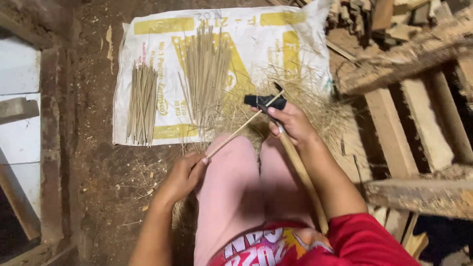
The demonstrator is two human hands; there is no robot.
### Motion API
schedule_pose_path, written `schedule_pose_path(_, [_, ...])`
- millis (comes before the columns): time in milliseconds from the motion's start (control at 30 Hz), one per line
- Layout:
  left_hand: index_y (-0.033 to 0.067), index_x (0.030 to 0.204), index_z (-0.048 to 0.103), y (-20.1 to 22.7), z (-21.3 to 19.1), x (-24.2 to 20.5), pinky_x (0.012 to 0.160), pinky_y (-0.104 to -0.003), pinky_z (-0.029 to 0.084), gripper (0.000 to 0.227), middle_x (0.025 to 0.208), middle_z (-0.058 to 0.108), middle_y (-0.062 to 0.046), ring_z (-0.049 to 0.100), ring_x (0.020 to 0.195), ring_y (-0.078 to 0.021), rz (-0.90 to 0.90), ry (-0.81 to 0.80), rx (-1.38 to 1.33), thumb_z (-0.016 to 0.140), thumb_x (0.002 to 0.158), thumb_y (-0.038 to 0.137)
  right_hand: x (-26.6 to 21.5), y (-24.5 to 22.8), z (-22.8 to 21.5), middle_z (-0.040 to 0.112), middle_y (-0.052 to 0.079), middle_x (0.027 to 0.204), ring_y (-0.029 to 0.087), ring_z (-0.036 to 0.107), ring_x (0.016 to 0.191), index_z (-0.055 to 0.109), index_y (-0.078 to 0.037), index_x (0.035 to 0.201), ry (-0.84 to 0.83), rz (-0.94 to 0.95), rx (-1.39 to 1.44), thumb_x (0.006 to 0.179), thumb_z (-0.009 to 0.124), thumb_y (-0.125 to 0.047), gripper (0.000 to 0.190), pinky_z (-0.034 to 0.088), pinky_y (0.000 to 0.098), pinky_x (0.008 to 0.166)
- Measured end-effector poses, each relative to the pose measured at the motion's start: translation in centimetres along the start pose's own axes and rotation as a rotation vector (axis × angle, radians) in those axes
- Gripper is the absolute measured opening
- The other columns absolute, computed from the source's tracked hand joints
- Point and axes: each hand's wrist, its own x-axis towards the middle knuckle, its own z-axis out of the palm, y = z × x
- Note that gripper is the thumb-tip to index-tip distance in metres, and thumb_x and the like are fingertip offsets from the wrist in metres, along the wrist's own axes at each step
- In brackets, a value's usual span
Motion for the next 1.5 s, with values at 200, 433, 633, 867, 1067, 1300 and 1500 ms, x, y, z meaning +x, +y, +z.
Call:
schedule_pose_path(200, [0.0067, 0.105, 0.079, 3.6, 7.1, -2.9, 0.079, -0.043, 0.054, 0.016, 0.09, 0.071, -0.017, 0.068, 0.09, -0.0368, 0.082, 0.235, -0.043, 0.071, 0.093, 0.013, -5.8, 2.4, 0.5, 0.06, 0.018, 0.049, 0.02, 0.057, 0.032, 0.064, 0.0, 0.083, 0.013, -0.026, -0.303, 0.096, 0.065, -0.013, 0.018, 0.045, 0.0304, 0.032])
schedule_pose_path(433, [0.0074, 0.097, 0.082, 4.5, 11.5, -6.1, 0.069, -0.034, 0.053, 0.01, 0.075, 0.066, -0.013, 0.066, 0.072, -0.0265, 0.091, 0.358, -0.115, 0.074, 0.091, 0.01, -10.2, 4.9, 0.1, 0.066, 0.02, 0.061, 0.027, 0.065, 0.039, 0.062, 0.003, 0.084, -0.067, 0.177, -0.132, 0.086, 0.071, 0.005, 0.01, 0.052, 0.0356, 0.027])
schedule_pose_path(633, [0.0055, 0.097, 0.082, 3.5, 10.7, -9.8, 0.066, -0.036, 0.051, 0.011, 0.072, 0.066, -0.014, 0.064, 0.068, -0.0246, 0.069, 0.265, -0.094, 0.074, 0.091, 0.009, -6.2, 0.0, -10.9, 0.063, 0.006, 0.067, 0.014, 0.061, 0.044, 0.068, -0.006, 0.091, 0.116, -0.031, -0.15, 0.091, 0.073, -0.004, 0.006, 0.051, 0.0303, 0.035])
schedule_pose_path(867, [0.0049, 0.094, 0.079, 8.9, 11.5, -9.0, 0.069, -0.036, 0.053, 0.009, 0.074, 0.07, -0.014, 0.069, 0.07, -0.03, 0.026, 0.305, -0.078, 0.07, 0.091, 0.005, -12.8, 11.4, -3.5, 0.066, 0.025, 0.058, 0.029, 0.064, 0.037, 0.06, 0.0, 0.086, -0.123, 0.36, -0.105, 0.094, 0.074, -0.011, 0.02, 0.05, 0.0383, 0.027])
schedule_pose_path(1067, [0.0056, 0.092, 0.079, 6.5, 11.5, -10.4, 0.07, -0.038, 0.053, 0.009, 0.073, 0.069, -0.015, 0.068, 0.07, -0.0295, 0.064, 0.228, -0.109, 0.069, 0.091, 0.005, -12.9, 2.9, -3.1, 0.073, 0.01, 0.08, 0.013, 0.064, 0.044, 0.065, 0.001, 0.114, -0.018, 0.12, -0.145, 0.089, 0.065, 0.004, 0.025, 0.055, 0.0282, 0.034])
schedule_pose_path(1300, [0.0072, 0.088, 0.077, 8.5, 12.3, -10.7, 0.069, -0.038, 0.054, 0.014, 0.071, 0.069, -0.014, 0.07, 0.07, -0.0308, 0.06, 0.193, -0.078, 0.065, 0.094, 0.005, -10.4, 0.8, -9.6, 0.076, 0.017, 0.093, 0.011, 0.062, 0.04, 0.062, -0.001, 0.107, 0.111, -0.116, 0.05, 0.098, 0.057, -0.001, 0.01, 0.046, 0.0204, 0.03])
schedule_pose_path(1500, [0.0034, 0.087, 0.076, 8.6, 13.4, -9.7, 0.073, -0.042, 0.055, 0.015, 0.075, 0.072, -0.017, 0.071, 0.076, -0.0389, 0.055, 0.21, -0.099, 0.063, 0.095, 0.005, -13.2, 13.0, -6.2, 0.073, 0.025, 0.076, 0.03, 0.067, 0.041, 0.061, 0.0, 0.109, -0.181, 0.334, -0.019, 0.097, 0.064, 0.001, 0.012, 0.055, 0.0399, 0.029])
